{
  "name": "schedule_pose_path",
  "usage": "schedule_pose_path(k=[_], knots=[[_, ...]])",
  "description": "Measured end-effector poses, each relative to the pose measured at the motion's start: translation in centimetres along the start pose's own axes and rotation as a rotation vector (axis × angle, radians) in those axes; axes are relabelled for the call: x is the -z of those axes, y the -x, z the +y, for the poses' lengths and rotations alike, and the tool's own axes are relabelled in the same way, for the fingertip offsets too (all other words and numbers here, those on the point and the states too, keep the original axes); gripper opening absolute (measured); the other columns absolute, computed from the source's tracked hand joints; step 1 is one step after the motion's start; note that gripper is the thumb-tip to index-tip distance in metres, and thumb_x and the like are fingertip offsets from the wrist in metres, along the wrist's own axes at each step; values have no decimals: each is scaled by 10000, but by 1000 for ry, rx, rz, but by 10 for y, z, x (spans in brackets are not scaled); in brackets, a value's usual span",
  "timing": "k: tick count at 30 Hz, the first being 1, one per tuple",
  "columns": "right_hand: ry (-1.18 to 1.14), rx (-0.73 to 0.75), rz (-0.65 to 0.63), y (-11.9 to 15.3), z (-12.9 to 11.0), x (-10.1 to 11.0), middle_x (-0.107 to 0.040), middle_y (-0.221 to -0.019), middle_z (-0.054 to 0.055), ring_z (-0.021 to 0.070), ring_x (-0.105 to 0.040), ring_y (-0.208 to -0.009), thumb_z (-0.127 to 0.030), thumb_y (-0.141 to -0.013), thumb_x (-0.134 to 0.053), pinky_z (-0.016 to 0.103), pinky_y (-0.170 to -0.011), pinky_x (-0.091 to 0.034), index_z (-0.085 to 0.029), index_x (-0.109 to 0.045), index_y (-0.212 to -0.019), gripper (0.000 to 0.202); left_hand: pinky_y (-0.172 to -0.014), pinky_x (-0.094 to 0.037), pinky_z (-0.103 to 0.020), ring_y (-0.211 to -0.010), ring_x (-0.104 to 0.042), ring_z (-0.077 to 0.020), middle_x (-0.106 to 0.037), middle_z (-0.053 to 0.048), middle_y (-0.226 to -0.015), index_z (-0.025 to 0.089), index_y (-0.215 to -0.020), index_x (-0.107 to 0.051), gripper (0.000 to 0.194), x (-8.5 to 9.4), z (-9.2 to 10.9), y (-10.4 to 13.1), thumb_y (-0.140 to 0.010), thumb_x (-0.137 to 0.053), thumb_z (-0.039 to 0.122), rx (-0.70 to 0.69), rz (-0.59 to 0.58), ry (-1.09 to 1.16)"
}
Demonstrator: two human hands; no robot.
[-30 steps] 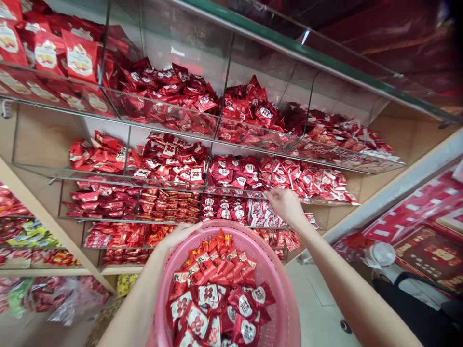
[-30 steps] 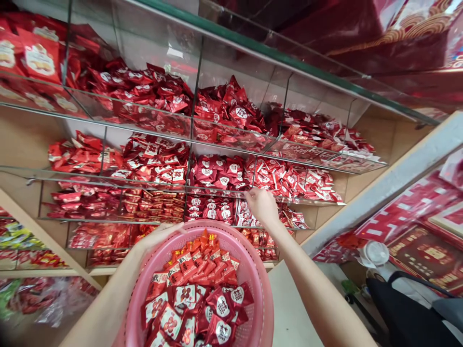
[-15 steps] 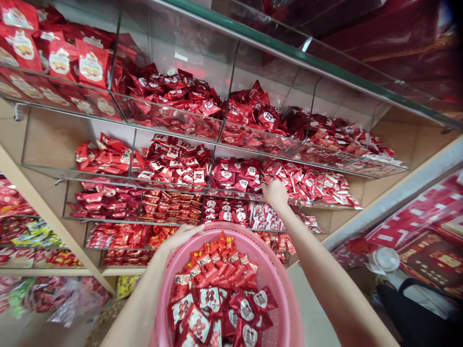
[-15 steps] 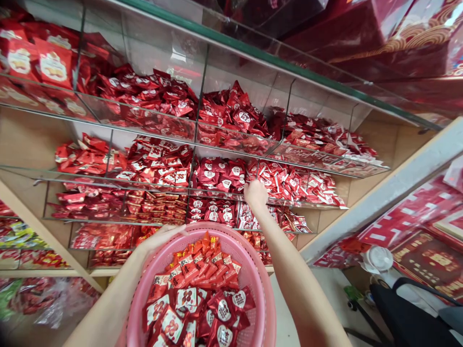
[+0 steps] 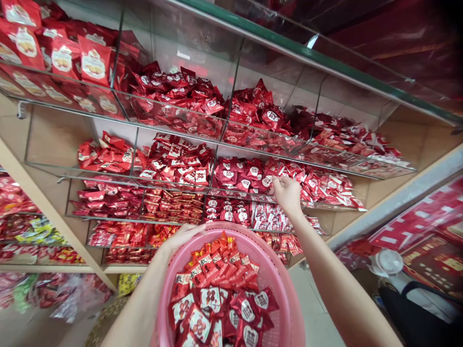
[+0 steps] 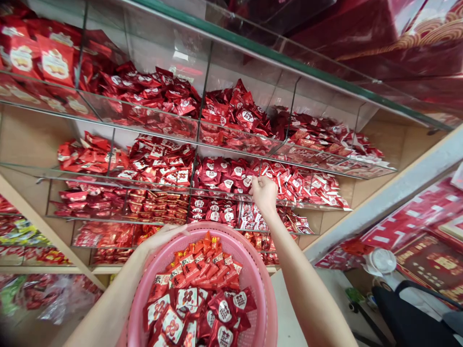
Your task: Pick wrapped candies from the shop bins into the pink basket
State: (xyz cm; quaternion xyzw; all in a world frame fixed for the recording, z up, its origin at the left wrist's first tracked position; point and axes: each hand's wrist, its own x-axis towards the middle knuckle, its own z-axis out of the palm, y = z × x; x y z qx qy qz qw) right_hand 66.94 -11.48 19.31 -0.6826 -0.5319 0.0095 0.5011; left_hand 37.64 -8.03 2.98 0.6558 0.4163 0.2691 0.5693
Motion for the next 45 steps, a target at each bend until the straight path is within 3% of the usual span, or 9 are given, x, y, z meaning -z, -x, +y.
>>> schedule_pose_path(k=[6,11,15,22,26,29,33,37,45], knots=[[-251,86,-350,41,-10,-5,-536,-489,-36,75,-406,-368,-516,-836,-442,190,-398,-315,-185,-506,-767,344,-818,-393,-287,-841,-583,-213,-694,-42,-818,167,-780,-742,509,0,2,0,-701,-528,622,-6,-21,5],[-253,60,-890,78,2,-43,-529,-473,-42,82,-440,-411,-536,-834,-432,205,-470,-365,-193,-490,-673,383,-797,-408,-288,-808,-586,-200,-690,-57,-808,162,-780,-739,497,-1,8,3,-705,-533,608,17,-34,53],[-231,74,-1084,99,14,-80,-496,-451,-56,85,-437,-432,-529,-829,-435,215,-503,-366,-192,-479,-633,393,-643,-409,-279,-647,-548,-156,-654,-58,-721,117,-841,-706,510,-2,4,5,-703,-552,584,52,-84,156],[-214,22,-1083,113,21,-121,-459,-406,-64,79,-403,-401,-479,-811,-473,211,-466,-328,-194,-450,-550,387,-580,-335,-232,-591,-452,-107,-534,19,-584,129,-590,-625,386,3,-11,-5,-649,-639,510,-96,-92,-14],[-227,-105,-827,128,24,-122,-446,-383,-58,99,-415,-399,-530,-772,-516,230,-454,-324,-201,-487,-553,397,-593,-361,-226,-612,-480,-116,-556,17,-614,132,-662,-631,395,4,-15,-9,-638,-637,525,-48,-70,33],[-303,-374,-710,150,26,-117,-455,-379,-51,99,-391,-359,-596,-738,-529,234,-397,-286,-210,-525,-612,406,-585,-362,-222,-593,-474,-108,-552,22,-614,128,-681,-617,416,2,-17,-9,-639,-629,541,-34,-54,83],[-522,-703,-854,179,27,-116,-545,-470,-27,69,-396,-345,-585,-688,-604,199,-341,-233,-195,-544,-682,395,-576,-350,-216,-593,-453,-100,-527,31,-612,133,-663,-591,423,-1,-17,-9,-642,-619,555,-59,-28,88],[-720,-751,-847,189,25,-121,-558,-514,-32,38,-404,-377,-504,-632,-696,166,-353,-239,-159,-517,-639,388,-556,-316,-213,-562,-395,-85,-459,50,-573,143,-616,-539,439,-3,-19,-11,-649,-597,577,-85,-10,64],[-760,-742,-947,182,35,-117,-525,-495,-57,20,-358,-368,-473,-638,-708,163,-356,-193,-150,-519,-646,374,-548,-290,-221,-561,-338,-82,-374,60,-563,163,-570,-440,487,-8,-28,-17,-657,-538,632,-135,8,-36]])
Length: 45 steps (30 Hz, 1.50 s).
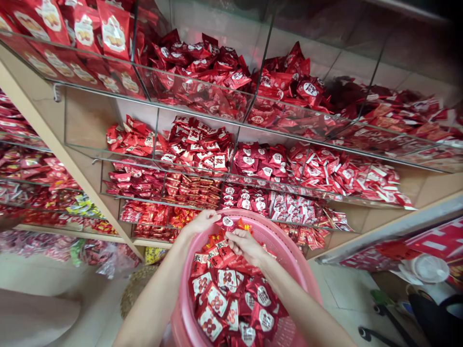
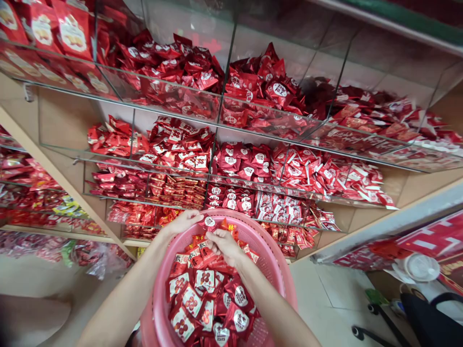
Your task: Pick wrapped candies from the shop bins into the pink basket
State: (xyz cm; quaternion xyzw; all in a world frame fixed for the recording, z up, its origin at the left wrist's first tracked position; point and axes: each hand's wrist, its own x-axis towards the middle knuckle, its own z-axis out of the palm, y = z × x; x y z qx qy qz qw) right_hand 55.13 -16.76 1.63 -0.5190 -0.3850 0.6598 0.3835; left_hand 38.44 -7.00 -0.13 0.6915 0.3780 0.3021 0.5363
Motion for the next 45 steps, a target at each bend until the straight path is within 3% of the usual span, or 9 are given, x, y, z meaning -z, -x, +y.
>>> schedule_pose_path(k=[8,12,16,25,33,45], knots=[[69,-31,-133,3,-10,10,-495,-488,-69,14,-350,-381,-476,-652,-695,160,-381,-226,-151,-509,-636,375,-554,-291,-218,-562,-338,-79,-388,57,-566,150,-596,-464,465,3,2,4,-693,-540,599,34,-26,37],[80,-52,-54,1,-6,10,-557,-525,-44,27,-415,-384,-494,-670,-677,151,-360,-232,-156,-530,-667,369,-584,-298,-217,-592,-350,-81,-409,54,-599,143,-633,-481,438,5,1,3,-711,-536,571,1,-35,53],[62,-73,-41,0,-4,10,-624,-608,-12,46,-499,-435,-490,-689,-666,147,-386,-321,-164,-557,-709,345,-571,-282,-211,-584,-336,-77,-384,59,-589,145,-619,-474,452,6,3,3,-714,-524,583,-2,-38,47],[89,9,30,-4,-4,12,-602,-561,-22,33,-453,-417,-457,-650,-709,148,-381,-286,-158,-561,-630,334,-538,-268,-214,-549,-346,-74,-404,51,-553,125,-595,-542,480,7,11,8,-719,-532,589,72,-52,63],[98,18,41,-2,-9,12,-601,-546,-23,38,-445,-422,-482,-618,-718,160,-397,-287,-165,-564,-620,352,-621,-357,-220,-627,-473,-101,-565,17,-648,121,-683,-649,369,11,7,9,-661,-645,488,37,-72,124],[202,66,-42,0,-7,14,-589,-543,-15,48,-453,-434,-524,-664,-658,182,-420,-302,-154,-570,-609,384,-668,-389,-233,-666,-510,-115,-612,-1,-699,129,-701,-676,343,14,6,7,-659,-647,469,10,-101,80]])
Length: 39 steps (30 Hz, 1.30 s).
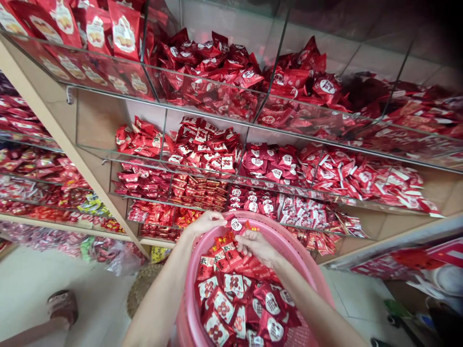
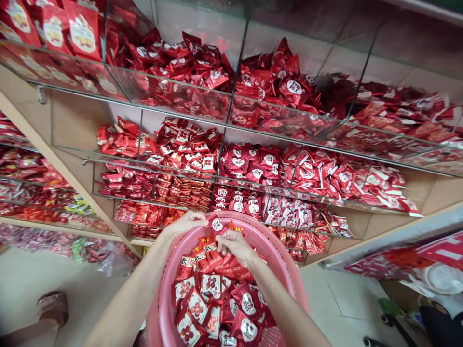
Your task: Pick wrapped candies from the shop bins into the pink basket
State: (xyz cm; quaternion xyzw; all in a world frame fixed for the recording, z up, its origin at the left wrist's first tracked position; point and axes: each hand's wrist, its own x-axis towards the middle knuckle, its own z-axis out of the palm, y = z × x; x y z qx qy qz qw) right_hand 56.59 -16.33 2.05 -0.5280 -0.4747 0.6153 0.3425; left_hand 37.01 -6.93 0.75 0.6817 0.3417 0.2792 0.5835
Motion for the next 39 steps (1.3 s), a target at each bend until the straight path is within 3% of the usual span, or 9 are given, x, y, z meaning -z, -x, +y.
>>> schedule_pose_path(k=[6,12,20,39], knots=[[78,6,-45,6,-2,1,-594,-526,-18,46,-471,-417,-534,-665,-651,166,-399,-303,-150,-562,-618,398,-700,-395,-239,-720,-544,-139,-648,-24,-735,134,-760,-711,352,0,10,2,-660,-654,467,62,-7,-39],[133,-35,-113,1,-4,0,-619,-555,-22,42,-478,-396,-533,-672,-644,154,-378,-321,-157,-561,-676,385,-677,-393,-232,-687,-532,-124,-634,-13,-714,134,-753,-698,341,-1,1,0,-652,-663,457,15,2,-32],[114,84,96,-5,-10,3,-612,-550,-21,46,-438,-377,-545,-689,-621,163,-359,-278,-177,-544,-687,376,-714,-399,-239,-722,-549,-135,-649,-21,-739,138,-769,-700,340,1,1,-1,-666,-651,458,13,9,-52],[43,66,80,-1,-1,3,-603,-585,-23,38,-466,-417,-522,-714,-609,149,-377,-301,-171,-560,-660,359,-665,-378,-225,-648,-495,-107,-599,7,-683,140,-735,-673,329,-3,0,-1,-652,-668,458,42,60,77]])
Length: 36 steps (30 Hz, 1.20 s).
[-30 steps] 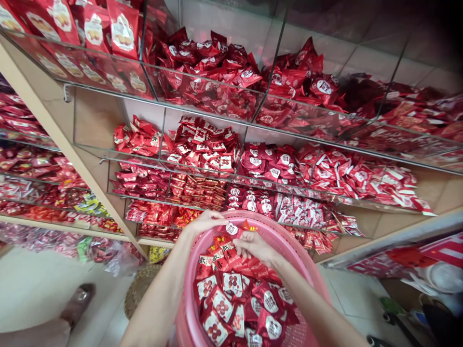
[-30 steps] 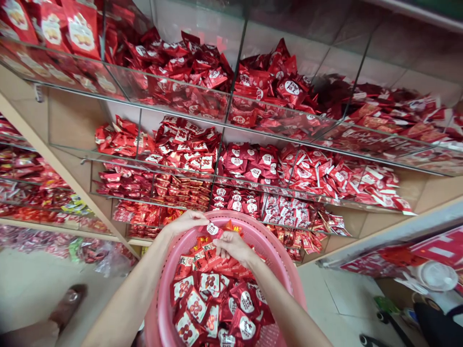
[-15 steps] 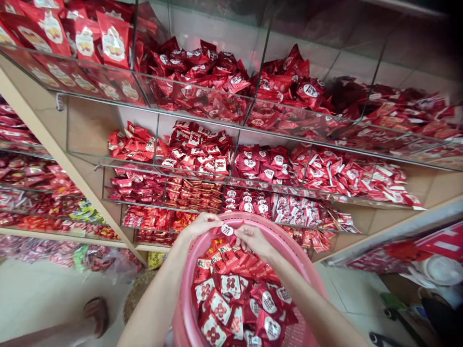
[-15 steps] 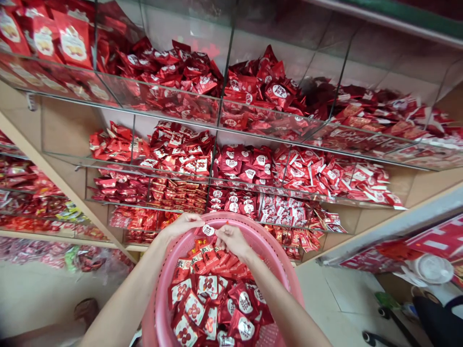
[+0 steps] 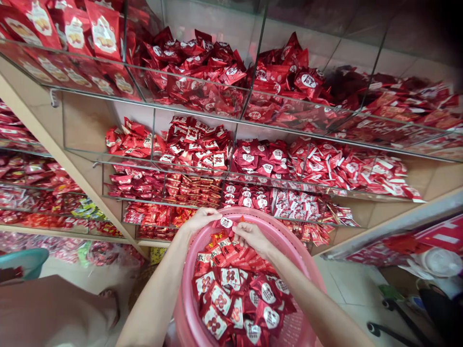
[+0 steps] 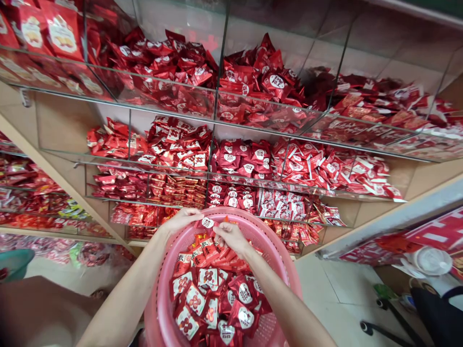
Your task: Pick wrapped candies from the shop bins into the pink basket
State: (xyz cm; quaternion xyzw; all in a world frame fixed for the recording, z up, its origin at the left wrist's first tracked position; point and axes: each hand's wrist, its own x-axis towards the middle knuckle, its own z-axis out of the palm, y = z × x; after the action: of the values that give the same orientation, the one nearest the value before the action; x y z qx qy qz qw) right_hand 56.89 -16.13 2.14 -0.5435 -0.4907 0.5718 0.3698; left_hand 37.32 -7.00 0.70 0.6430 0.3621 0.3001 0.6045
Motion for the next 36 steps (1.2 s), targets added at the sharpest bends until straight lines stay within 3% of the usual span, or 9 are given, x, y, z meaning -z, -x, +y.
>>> schedule_pose_path(k=[8,13,18,36], knots=[[-14,30,65,-3,-2,3,-574,-545,-27,44,-440,-402,-532,-684,-627,166,-367,-304,-173,-558,-612,374,-549,-308,-210,-555,-417,-84,-500,37,-582,126,-629,-620,406,-4,9,5,-647,-639,531,80,-16,-43],[-18,28,88,-4,-4,2,-535,-502,-37,41,-415,-370,-540,-683,-626,172,-352,-295,-184,-554,-589,375,-550,-302,-213,-565,-409,-86,-504,32,-587,124,-606,-627,373,-2,9,5,-637,-657,495,43,-18,-96],[-15,-50,30,-4,1,-5,-601,-576,-16,43,-466,-418,-528,-689,-629,155,-374,-311,-175,-564,-622,365,-606,-357,-223,-630,-468,-108,-587,2,-678,125,-755,-687,366,-1,6,3,-663,-640,476,23,-28,-89],[-66,-25,-32,-1,9,-9,-597,-566,-22,36,-455,-442,-468,-681,-670,155,-411,-340,-160,-583,-606,328,-575,-336,-217,-581,-454,-90,-561,21,-614,120,-682,-668,318,0,4,3,-654,-656,436,36,-25,-18]])
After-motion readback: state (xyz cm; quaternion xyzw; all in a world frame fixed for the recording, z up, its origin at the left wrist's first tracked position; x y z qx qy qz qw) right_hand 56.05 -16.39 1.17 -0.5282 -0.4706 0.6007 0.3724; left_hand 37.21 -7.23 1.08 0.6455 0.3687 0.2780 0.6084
